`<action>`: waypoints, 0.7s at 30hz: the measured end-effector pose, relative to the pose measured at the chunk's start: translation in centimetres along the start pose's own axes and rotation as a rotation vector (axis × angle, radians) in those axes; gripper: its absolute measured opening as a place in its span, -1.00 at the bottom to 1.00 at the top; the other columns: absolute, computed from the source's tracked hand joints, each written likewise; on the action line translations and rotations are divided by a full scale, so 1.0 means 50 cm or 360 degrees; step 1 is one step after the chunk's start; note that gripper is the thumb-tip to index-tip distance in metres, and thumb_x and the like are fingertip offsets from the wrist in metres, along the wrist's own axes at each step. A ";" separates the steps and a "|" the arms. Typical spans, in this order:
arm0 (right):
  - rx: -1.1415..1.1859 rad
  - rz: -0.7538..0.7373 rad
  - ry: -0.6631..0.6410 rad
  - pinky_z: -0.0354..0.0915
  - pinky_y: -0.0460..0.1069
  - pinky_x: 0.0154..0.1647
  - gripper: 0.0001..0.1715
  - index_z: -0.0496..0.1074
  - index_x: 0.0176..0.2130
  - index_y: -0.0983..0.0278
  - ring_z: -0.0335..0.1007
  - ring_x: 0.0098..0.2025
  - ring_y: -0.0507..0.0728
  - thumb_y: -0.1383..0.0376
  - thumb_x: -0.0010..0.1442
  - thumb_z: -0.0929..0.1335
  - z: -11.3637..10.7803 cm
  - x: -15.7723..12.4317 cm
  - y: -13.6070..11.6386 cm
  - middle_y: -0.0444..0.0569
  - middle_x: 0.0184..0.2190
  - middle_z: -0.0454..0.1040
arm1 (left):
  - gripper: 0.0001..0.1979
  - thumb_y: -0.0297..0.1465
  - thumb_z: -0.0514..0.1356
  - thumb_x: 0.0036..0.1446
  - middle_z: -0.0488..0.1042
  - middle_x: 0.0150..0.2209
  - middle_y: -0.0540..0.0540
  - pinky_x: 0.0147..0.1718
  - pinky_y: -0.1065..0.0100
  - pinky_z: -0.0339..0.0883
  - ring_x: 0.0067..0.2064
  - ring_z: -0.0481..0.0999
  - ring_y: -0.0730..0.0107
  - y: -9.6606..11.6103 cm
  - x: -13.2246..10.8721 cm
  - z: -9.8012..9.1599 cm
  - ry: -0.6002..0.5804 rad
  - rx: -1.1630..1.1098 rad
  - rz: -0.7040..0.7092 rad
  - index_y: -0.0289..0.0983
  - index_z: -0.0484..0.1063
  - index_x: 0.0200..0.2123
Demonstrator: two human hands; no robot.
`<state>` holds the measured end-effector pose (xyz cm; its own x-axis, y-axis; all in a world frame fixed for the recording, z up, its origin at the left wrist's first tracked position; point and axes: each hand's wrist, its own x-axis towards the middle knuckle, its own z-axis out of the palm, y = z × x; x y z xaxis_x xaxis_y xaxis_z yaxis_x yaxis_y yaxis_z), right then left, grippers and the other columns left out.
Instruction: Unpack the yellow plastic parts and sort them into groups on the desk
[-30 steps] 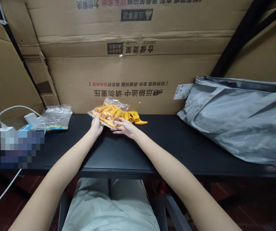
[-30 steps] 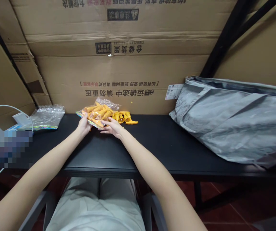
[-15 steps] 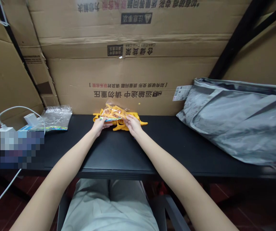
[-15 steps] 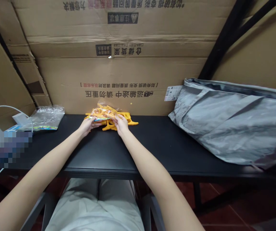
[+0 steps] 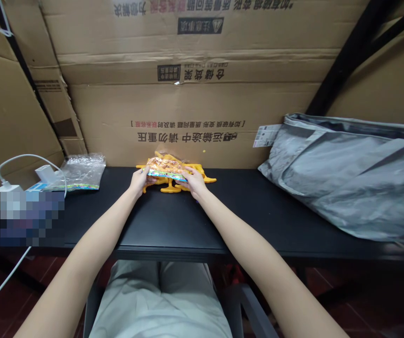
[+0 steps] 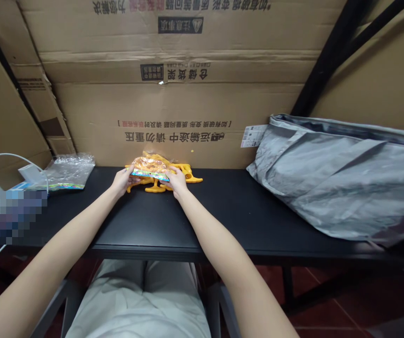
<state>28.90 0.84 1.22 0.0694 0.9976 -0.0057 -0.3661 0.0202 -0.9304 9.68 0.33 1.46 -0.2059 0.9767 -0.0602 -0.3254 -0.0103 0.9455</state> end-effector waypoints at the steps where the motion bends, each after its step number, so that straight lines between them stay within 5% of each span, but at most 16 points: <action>1: -0.0007 -0.0106 0.0013 0.52 -0.02 -0.43 -0.65 0.36 -0.12 0.23 0.51 -0.45 0.05 0.45 0.07 0.40 -0.001 0.002 0.000 -0.17 -0.46 0.52 | -0.77 -0.26 0.24 0.16 0.54 -0.56 -0.09 -0.45 0.38 0.50 -0.54 0.57 0.35 0.001 -0.002 0.003 -0.0022 0.0005 0.0039 -0.32 0.47 -0.22; 5: -0.0127 -0.0503 -0.0051 0.52 0.05 -0.24 -0.49 0.37 0.03 0.25 0.53 -0.28 0.11 0.27 0.06 0.41 -0.010 0.017 0.004 -0.08 -0.34 0.57 | -0.75 -0.21 0.24 0.14 0.51 -0.58 -0.04 -0.52 0.47 0.43 -0.61 0.51 0.45 0.004 -0.010 0.012 -0.0128 -0.0008 0.0217 -0.31 0.46 -0.29; 11: -0.0345 -0.1051 -0.0054 0.39 0.14 0.06 -0.54 0.46 -0.03 0.28 0.51 -0.06 0.19 0.11 0.12 0.37 -0.019 0.034 0.011 0.09 -0.12 0.57 | -0.64 -0.11 0.24 0.11 0.48 -0.62 0.01 -0.49 0.44 0.42 -0.60 0.51 0.44 0.008 -0.018 0.014 -0.0254 0.0029 0.0365 -0.32 0.46 -0.28; 21: -0.0721 -0.1276 -0.0112 0.24 0.15 0.23 -0.56 0.49 0.03 0.24 0.39 0.13 0.19 0.13 0.24 0.27 -0.010 0.011 0.007 0.03 0.04 0.51 | -0.56 -0.14 0.17 0.19 0.59 -0.45 -0.08 -0.44 0.43 0.40 -0.44 0.59 0.36 0.006 -0.020 0.018 -0.0254 0.0183 0.0495 -0.29 0.47 0.03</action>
<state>29.27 1.36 0.69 0.0833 0.6983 0.7109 0.1660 0.6937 -0.7009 10.60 -0.45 2.08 -0.1294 0.9518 0.2780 -0.1623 -0.2969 0.9410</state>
